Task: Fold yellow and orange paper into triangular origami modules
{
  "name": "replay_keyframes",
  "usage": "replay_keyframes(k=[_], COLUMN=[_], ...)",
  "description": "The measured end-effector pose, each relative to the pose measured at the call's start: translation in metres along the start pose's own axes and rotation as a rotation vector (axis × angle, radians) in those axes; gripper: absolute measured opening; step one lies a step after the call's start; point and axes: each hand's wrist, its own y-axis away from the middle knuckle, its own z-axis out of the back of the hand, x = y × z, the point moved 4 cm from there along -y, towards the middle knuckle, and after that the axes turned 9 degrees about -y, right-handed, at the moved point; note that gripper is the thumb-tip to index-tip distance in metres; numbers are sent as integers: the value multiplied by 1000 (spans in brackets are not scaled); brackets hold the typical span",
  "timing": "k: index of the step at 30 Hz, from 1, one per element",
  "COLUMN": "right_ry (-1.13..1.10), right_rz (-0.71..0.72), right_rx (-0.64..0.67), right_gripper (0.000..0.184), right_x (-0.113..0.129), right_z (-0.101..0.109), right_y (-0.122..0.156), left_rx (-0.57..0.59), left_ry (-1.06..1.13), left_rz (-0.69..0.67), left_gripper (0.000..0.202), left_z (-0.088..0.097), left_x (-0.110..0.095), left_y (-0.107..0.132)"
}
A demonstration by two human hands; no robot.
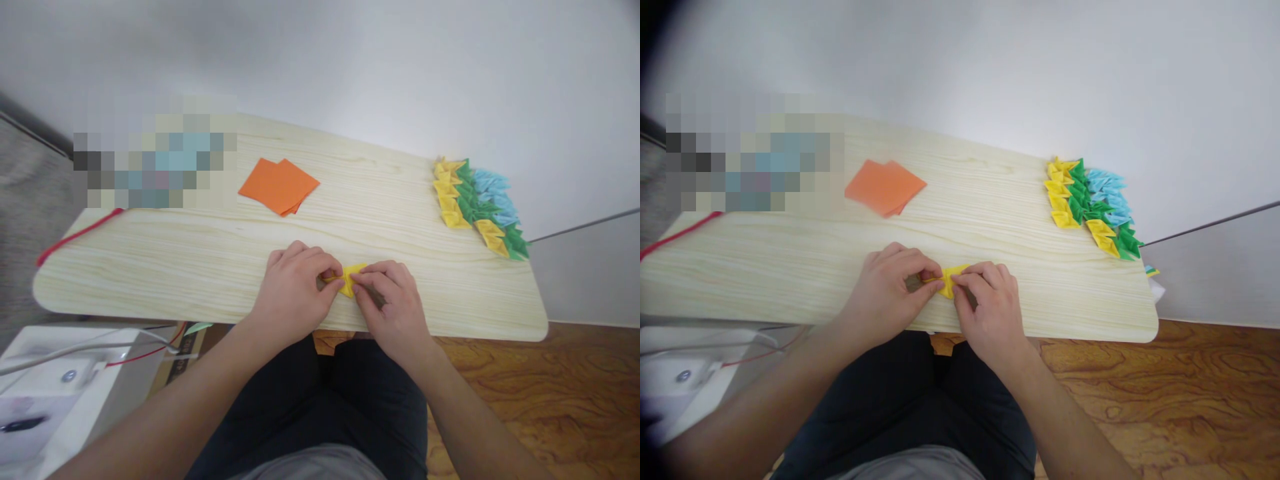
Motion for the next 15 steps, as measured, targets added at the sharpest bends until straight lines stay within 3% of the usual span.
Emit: replay_keyframes(k=[10, 15], right_ry=[0, -11], right_rz=[5, 14], right_rx=[0, -13], right_gripper=[14, 15], right_x=[1, 0], right_z=[0, 0], right_y=[-1, -1], left_rx=[51, 19], left_ry=[12, 11], left_rz=[76, 62], left_gripper=[7, 6], left_z=[0, 0], left_x=[-1, -1], left_y=[-8, -7])
